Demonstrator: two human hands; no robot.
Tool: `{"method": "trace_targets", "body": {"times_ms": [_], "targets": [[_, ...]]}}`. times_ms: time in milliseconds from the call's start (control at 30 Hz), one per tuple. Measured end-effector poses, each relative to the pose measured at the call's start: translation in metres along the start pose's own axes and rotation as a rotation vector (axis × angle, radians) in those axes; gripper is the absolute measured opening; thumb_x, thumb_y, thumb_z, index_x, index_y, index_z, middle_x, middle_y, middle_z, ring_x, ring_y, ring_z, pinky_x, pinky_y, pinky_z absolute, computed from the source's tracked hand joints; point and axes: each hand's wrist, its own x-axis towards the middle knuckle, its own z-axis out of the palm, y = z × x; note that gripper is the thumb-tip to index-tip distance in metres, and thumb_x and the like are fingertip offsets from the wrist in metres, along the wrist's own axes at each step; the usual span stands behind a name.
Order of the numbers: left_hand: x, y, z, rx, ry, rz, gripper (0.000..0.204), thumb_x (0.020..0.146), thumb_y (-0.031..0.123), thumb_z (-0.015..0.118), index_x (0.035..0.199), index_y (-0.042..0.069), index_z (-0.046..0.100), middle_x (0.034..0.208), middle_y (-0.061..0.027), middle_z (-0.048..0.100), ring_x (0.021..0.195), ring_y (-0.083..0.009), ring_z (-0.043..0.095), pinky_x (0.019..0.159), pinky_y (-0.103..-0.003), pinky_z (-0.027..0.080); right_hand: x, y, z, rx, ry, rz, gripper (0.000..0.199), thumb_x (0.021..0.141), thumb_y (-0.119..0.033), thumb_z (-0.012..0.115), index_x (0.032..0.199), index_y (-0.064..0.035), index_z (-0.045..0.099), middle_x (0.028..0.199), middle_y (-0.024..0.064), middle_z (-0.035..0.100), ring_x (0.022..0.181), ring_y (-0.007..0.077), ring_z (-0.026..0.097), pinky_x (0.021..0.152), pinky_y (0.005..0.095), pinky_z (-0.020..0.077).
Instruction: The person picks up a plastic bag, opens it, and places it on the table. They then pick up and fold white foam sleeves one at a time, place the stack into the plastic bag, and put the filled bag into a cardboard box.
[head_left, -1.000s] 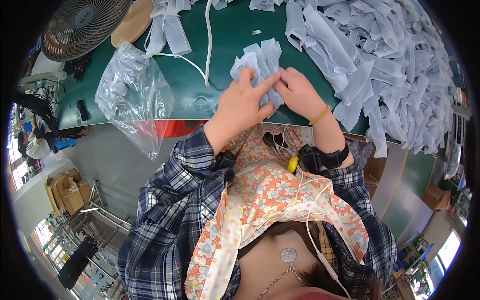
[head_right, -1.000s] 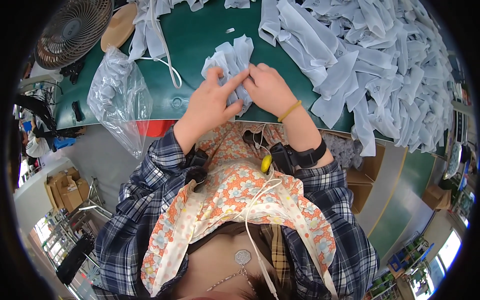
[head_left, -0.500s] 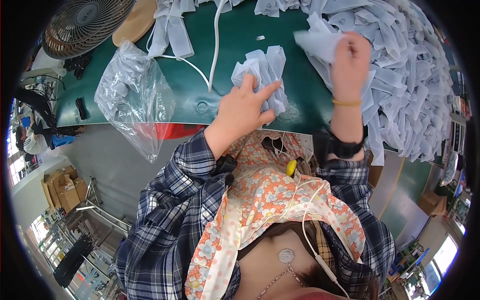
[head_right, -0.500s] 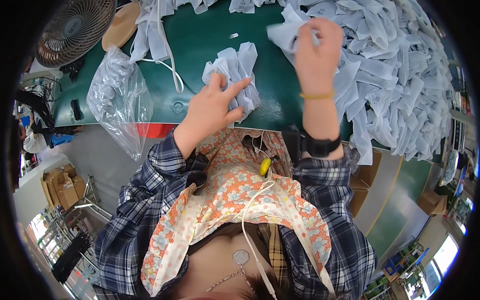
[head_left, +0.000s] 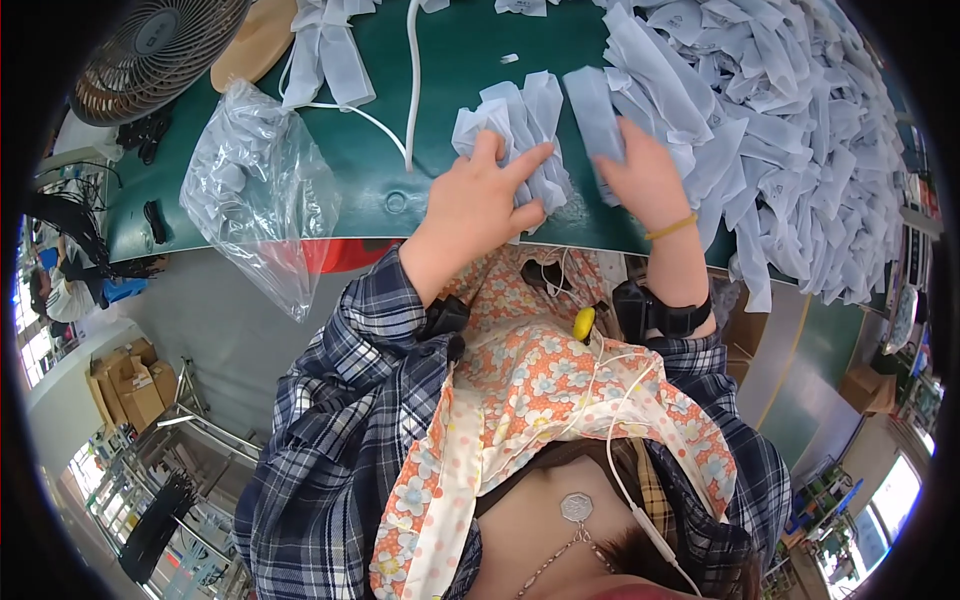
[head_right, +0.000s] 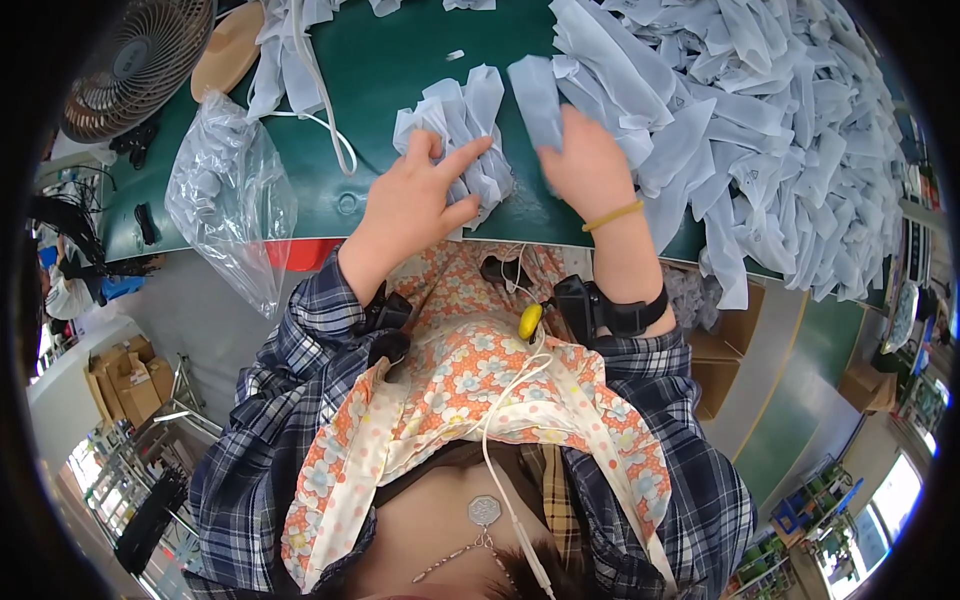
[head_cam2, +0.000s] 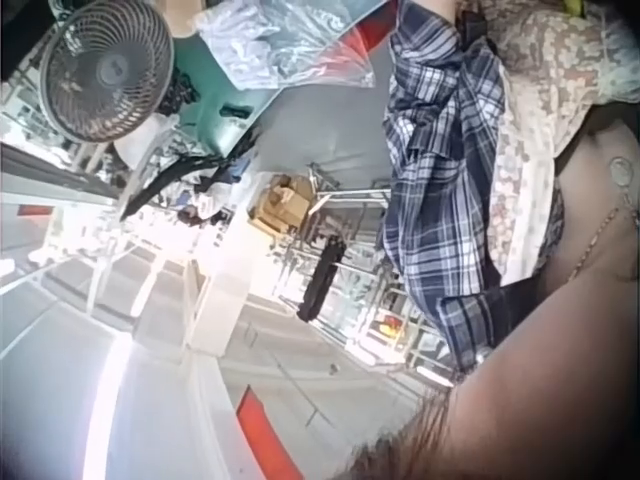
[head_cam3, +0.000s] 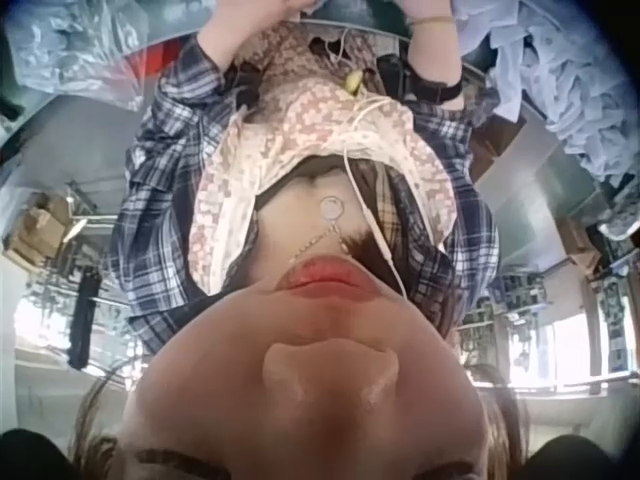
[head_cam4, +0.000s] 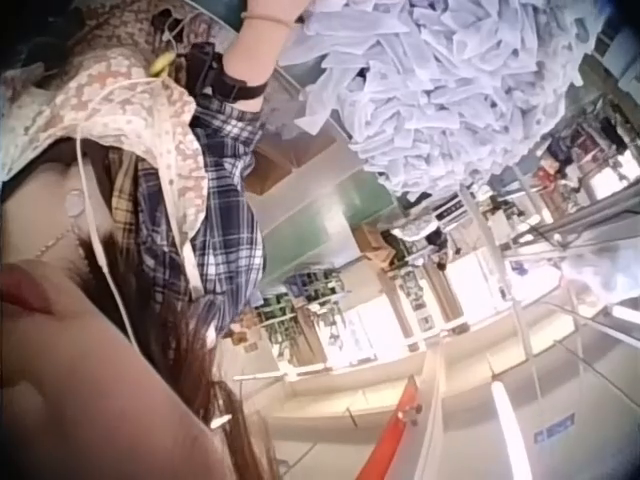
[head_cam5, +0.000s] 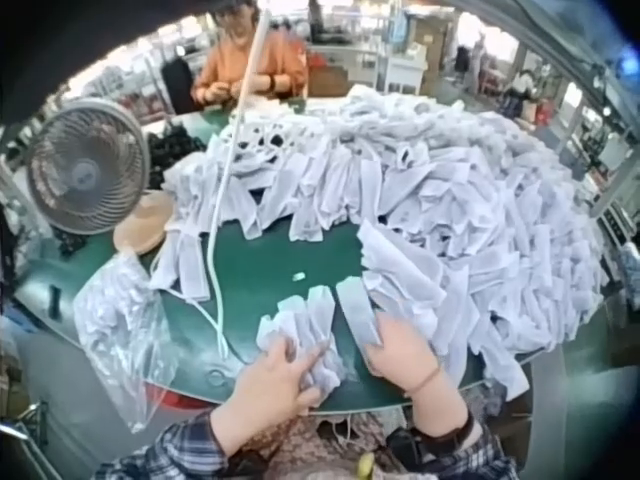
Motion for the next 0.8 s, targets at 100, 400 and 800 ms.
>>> {"method": "trace_targets", "body": {"times_ms": [100, 400, 800], "targets": [[-0.002, -0.001, -0.001, -0.009, -0.025, -0.009, 0.055, 0.068, 0.031, 0.065, 0.121, 0.027, 0.052, 0.094, -0.0114, 0.043, 0.07, -0.0297, 0.056, 0.06, -0.037, 0.05, 0.0, -0.011, 0.001, 0.144, -0.228, 0.135, 0.046, 0.072, -0.023, 0.066, 0.108, 0.0036, 0.056, 0.102, 0.0226, 0.058, 0.097, 0.0365, 0.055, 0.084, 0.0379, 0.0434], [-0.033, -0.016, 0.003, -0.702, 0.262, -0.287, 0.04, 0.081, 0.016, 0.058, 0.12, 0.009, 0.049, 0.101, -0.0128, 0.047, 0.084, -0.0243, 0.057, 0.072, -0.032, 0.049, -0.01, -0.04, 0.017, 0.219, -0.111, 0.008, 0.067, 0.068, -0.034, 0.069, 0.121, 0.0032, 0.047, 0.111, 0.0263, 0.051, 0.102, 0.0359, 0.052, 0.086, 0.0377, 0.0429], [-0.006, -0.015, -0.024, 0.02, -0.004, 0.222, 0.056, 0.067, 0.008, 0.067, 0.119, 0.008, 0.048, 0.121, -0.0128, 0.045, 0.107, -0.0317, 0.05, 0.089, -0.038, 0.044, -0.003, -0.037, 0.006, -0.151, -0.281, -0.487, 0.094, 0.052, -0.035, 0.074, 0.134, -0.0108, 0.036, 0.128, 0.0223, 0.039, 0.116, 0.0355, 0.04, 0.091, 0.0475, 0.0368]]}}
